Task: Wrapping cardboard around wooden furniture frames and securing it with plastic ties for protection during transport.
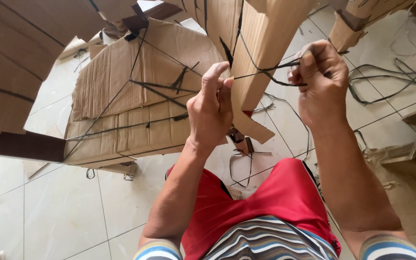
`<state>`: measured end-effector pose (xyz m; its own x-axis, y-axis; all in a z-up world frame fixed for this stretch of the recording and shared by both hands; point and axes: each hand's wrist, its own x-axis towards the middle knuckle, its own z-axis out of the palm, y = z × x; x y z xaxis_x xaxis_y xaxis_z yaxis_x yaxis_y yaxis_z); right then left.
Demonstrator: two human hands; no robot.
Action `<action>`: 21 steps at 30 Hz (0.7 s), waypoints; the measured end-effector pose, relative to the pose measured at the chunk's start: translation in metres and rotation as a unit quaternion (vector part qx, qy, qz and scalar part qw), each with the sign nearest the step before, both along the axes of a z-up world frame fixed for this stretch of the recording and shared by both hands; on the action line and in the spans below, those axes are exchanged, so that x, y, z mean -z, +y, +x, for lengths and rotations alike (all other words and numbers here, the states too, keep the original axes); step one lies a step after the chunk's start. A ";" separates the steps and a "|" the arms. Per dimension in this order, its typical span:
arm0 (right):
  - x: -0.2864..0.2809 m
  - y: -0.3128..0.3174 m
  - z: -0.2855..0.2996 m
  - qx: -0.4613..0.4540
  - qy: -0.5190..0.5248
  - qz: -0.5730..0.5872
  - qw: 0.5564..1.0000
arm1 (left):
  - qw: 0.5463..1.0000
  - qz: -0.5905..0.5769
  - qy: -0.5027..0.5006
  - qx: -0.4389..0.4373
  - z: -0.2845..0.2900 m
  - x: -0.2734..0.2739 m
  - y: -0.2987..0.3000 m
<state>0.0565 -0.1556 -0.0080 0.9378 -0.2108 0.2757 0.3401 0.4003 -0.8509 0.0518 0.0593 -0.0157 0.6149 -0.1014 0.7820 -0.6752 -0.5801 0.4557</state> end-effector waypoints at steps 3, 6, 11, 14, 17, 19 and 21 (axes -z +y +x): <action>0.006 -0.001 0.008 -0.086 -0.050 0.101 0.990 | 1.000 -0.011 0.014 0.003 -0.001 -0.003 0.005; 0.006 -0.006 0.006 -0.066 -0.056 0.037 0.996 | 0.999 -0.020 0.032 0.019 0.004 0.003 0.014; 0.009 -0.005 0.008 -0.105 -0.027 0.076 0.991 | 0.998 -0.033 0.045 0.012 0.003 0.014 0.013; 0.011 -0.005 0.006 -0.112 -0.016 0.103 0.988 | 0.995 -0.070 0.074 0.016 -0.005 0.015 0.018; 0.031 -0.010 -0.001 -0.053 0.022 0.088 0.994 | 0.993 -0.071 0.083 0.050 -0.002 0.049 0.032; 0.065 -0.008 -0.015 -0.003 0.065 0.072 0.995 | 0.994 -0.036 0.070 0.073 0.000 0.075 0.035; 0.114 0.005 -0.036 0.108 -0.004 0.019 0.994 | 0.967 0.070 0.244 0.031 -0.005 0.095 0.032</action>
<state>0.0201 -0.1508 -0.1216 0.8677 -0.4173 0.2701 0.4275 0.3492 -0.8338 0.0465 0.0915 -0.1106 0.8962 -0.2344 0.3767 -0.4358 -0.6241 0.6485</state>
